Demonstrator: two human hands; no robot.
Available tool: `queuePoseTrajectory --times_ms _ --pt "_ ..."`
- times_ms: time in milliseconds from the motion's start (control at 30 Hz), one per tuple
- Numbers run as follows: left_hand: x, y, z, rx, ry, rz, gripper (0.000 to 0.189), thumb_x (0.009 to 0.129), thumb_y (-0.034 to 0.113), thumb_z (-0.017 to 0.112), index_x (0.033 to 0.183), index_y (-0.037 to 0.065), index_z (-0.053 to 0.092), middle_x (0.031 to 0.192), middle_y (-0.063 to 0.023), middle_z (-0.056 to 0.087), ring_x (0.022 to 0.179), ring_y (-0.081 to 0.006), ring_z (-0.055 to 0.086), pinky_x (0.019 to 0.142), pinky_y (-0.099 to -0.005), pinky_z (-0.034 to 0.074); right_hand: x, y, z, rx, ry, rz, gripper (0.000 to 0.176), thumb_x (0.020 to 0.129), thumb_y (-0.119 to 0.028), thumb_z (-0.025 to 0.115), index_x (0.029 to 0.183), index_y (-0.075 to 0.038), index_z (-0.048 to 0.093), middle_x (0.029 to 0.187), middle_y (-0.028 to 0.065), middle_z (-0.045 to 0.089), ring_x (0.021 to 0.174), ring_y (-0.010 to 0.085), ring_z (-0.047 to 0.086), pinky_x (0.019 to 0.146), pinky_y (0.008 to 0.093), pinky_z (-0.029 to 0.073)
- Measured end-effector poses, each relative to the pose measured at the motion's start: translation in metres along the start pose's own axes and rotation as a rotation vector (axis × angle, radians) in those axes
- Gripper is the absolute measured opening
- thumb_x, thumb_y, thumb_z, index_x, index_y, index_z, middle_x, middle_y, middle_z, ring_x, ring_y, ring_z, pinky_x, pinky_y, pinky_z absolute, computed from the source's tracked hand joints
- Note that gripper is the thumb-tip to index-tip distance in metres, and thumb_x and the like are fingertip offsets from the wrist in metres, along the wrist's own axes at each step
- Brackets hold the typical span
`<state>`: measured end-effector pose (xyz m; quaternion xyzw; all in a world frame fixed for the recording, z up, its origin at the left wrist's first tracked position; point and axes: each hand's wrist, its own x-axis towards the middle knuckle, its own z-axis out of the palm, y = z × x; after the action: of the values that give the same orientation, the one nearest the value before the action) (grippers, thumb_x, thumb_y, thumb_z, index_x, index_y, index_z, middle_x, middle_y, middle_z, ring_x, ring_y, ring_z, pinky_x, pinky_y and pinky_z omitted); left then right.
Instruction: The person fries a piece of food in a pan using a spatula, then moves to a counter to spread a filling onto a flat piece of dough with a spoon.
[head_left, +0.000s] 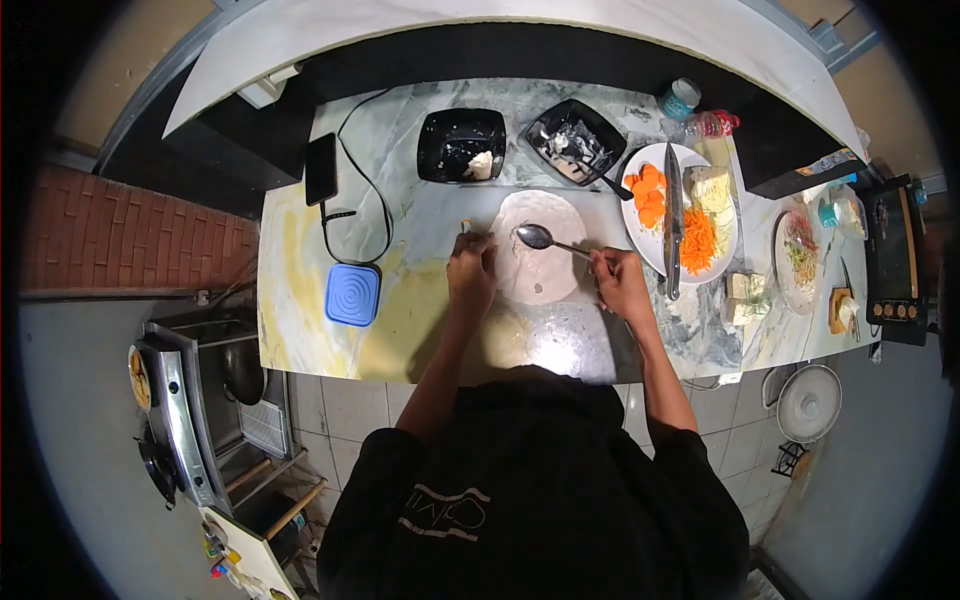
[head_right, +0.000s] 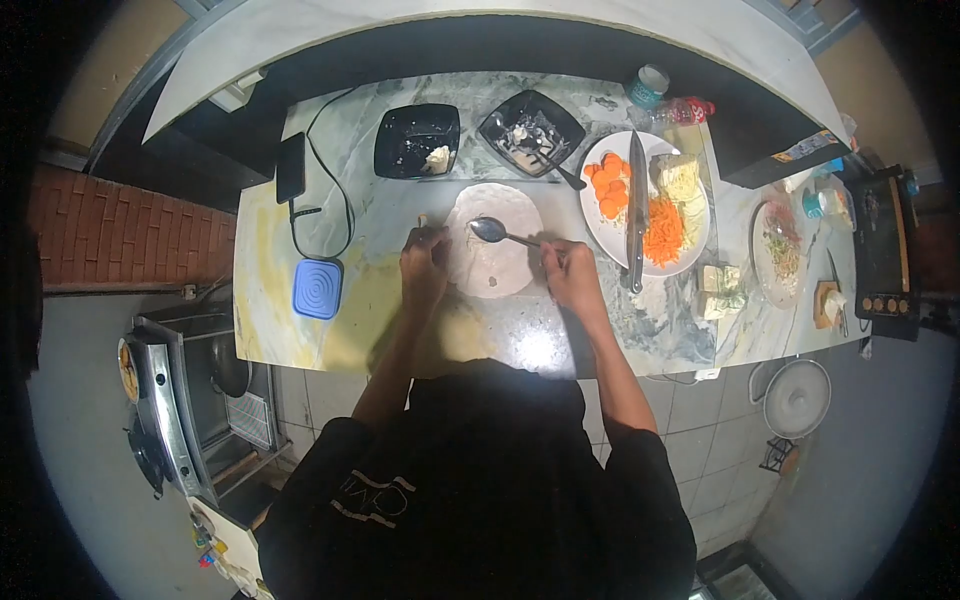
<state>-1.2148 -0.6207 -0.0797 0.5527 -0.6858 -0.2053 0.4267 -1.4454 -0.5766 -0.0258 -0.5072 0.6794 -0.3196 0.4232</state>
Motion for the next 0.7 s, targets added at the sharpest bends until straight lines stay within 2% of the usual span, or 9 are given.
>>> queuePoseTrajectory --times_ms 167,267,367,567,633,700 --pt "-0.003 -0.008 0.005 -0.035 0.046 0.048 0.021 0.075 -0.004 0.067 0.096 0.002 0.066 0.091 -0.0193 0.062 0.079 -0.0374 0.062 0.07 -0.0406 0.049 0.001 0.002 -0.007 0.01 0.005 0.009 0.032 0.094 -0.018 0.055 0.072 0.005 0.059 0.043 0.006 0.049 0.032 0.0132 0.048 0.034 0.0299 0.036" --pt "-0.002 -0.01 0.006 -0.036 0.04 0.035 0.023 0.074 -0.004 0.068 0.096 0.002 0.064 0.09 -0.0186 0.062 0.078 -0.0368 0.062 0.069 -0.0405 0.05 -0.004 0.002 -0.01 0.101 0.007 0.067 0.034 0.095 -0.02 0.053 0.071 0.004 0.057 0.043 0.0027 0.045 0.031 0.0109 0.044 0.032 0.0278 0.032" --pt "-0.001 -0.013 0.007 -0.009 0.076 0.097 0.016 0.076 -0.003 0.066 0.091 0.002 0.064 0.091 -0.0179 0.061 0.074 -0.037 0.062 0.063 -0.0422 0.051 -0.009 0.004 -0.016 0.321 -0.026 0.098 0.035 0.097 -0.023 0.052 0.072 0.002 0.053 0.044 -0.0004 0.041 0.031 0.0082 0.037 0.031 0.0255 0.026" --pt "-0.001 -0.011 0.006 0.011 0.05 0.104 0.017 0.076 -0.003 0.066 0.092 0.003 0.064 0.09 -0.0181 0.062 0.075 -0.0369 0.063 0.063 -0.042 0.051 -0.014 -0.008 -0.006 0.331 -0.045 0.075 0.033 0.096 -0.021 0.052 0.073 0.003 0.053 0.044 0.0003 0.042 0.031 0.0091 0.038 0.031 0.0258 0.026" --pt "-0.002 -0.008 0.005 -0.014 0.052 0.06 0.023 0.075 -0.004 0.067 0.097 0.003 0.065 0.09 -0.0184 0.063 0.081 -0.036 0.062 0.07 -0.0401 0.05 -0.012 -0.006 -0.004 0.361 -0.023 0.109 0.033 0.096 -0.02 0.052 0.073 0.003 0.053 0.045 0.0008 0.042 0.031 0.0094 0.038 0.03 0.0261 0.027" --pt "-0.002 -0.009 0.005 -0.011 0.03 0.027 0.024 0.074 -0.003 0.067 0.097 0.002 0.066 0.091 -0.0185 0.063 0.082 -0.0362 0.062 0.071 -0.0399 0.05 -0.01 0.0 -0.005 0.389 -0.008 0.142 0.033 0.096 -0.02 0.052 0.073 0.004 0.053 0.046 0.0013 0.043 0.031 0.0096 0.039 0.03 0.0264 0.028"
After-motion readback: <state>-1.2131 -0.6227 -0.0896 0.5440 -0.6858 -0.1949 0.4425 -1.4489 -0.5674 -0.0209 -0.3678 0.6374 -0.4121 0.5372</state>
